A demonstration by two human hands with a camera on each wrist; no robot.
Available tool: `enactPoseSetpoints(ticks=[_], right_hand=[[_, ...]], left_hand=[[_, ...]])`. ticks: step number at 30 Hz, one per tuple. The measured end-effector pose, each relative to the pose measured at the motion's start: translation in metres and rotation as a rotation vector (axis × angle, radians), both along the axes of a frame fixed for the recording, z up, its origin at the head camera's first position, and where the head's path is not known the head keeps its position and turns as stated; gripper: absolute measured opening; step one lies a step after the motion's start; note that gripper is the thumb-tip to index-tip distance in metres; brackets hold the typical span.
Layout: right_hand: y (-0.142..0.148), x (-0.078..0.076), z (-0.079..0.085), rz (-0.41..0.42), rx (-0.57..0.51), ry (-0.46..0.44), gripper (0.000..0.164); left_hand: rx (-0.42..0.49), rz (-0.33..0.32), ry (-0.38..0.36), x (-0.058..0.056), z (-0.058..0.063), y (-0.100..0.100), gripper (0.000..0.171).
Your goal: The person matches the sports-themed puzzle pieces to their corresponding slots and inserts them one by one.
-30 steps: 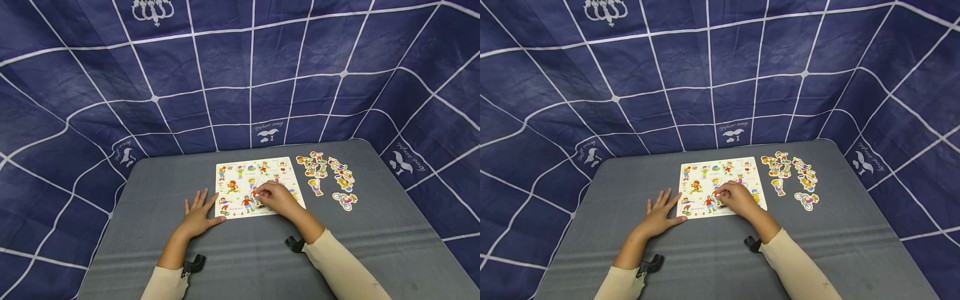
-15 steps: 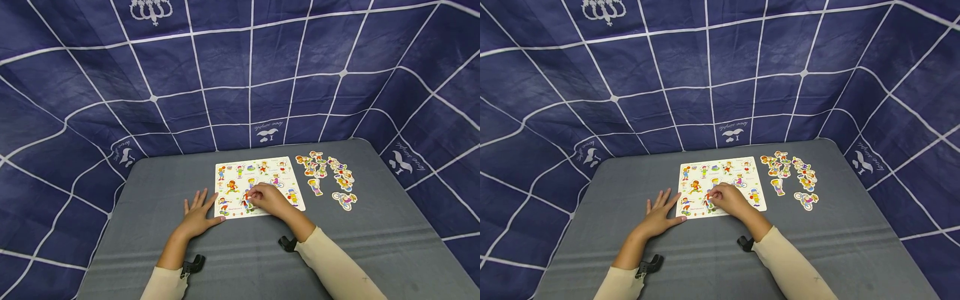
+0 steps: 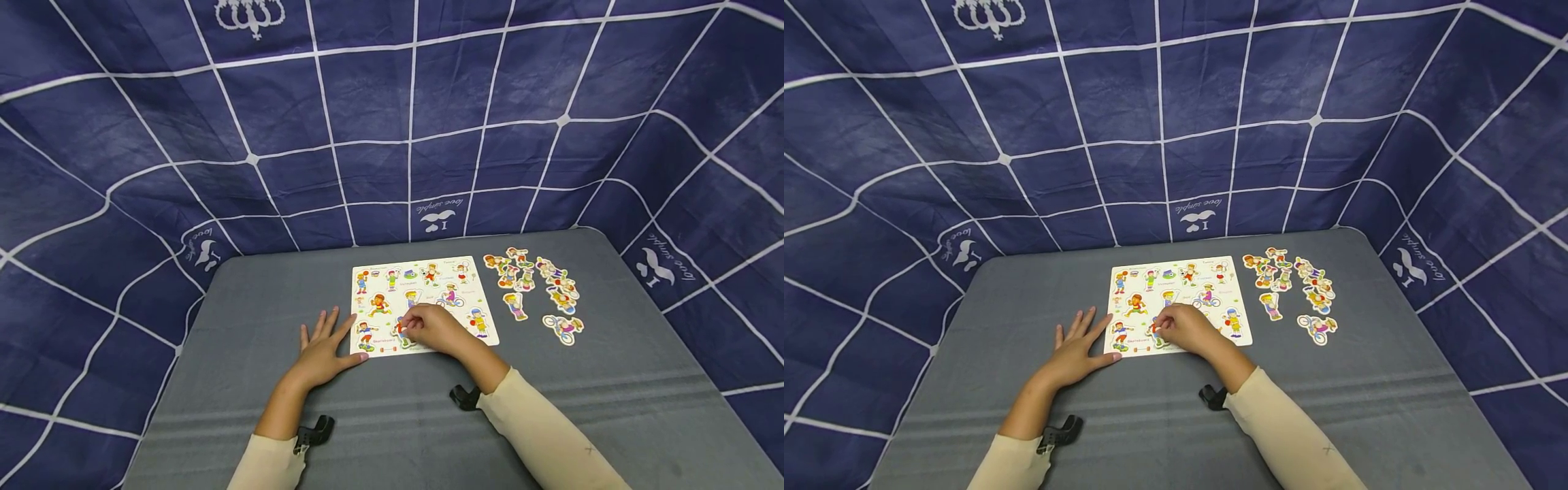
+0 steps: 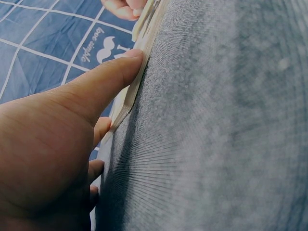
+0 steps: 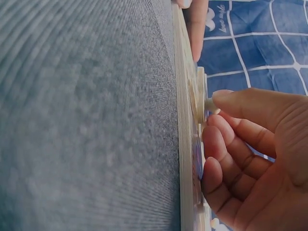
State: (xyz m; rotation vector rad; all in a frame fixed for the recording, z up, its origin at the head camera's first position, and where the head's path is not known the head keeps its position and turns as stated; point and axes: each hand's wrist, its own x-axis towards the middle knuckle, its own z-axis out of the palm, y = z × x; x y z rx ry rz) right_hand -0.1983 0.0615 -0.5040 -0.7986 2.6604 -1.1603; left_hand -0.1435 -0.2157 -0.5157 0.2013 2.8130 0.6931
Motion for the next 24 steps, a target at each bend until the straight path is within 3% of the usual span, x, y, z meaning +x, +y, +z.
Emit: enactPoseSetpoints(ticks=[24], right_hand=[[-0.0011,0.0016,-0.0039,0.002,0.018,-0.028,0.004]], left_hand=[[0.007,-0.002,0.000,-0.0005,0.0007,0.0002,0.096]])
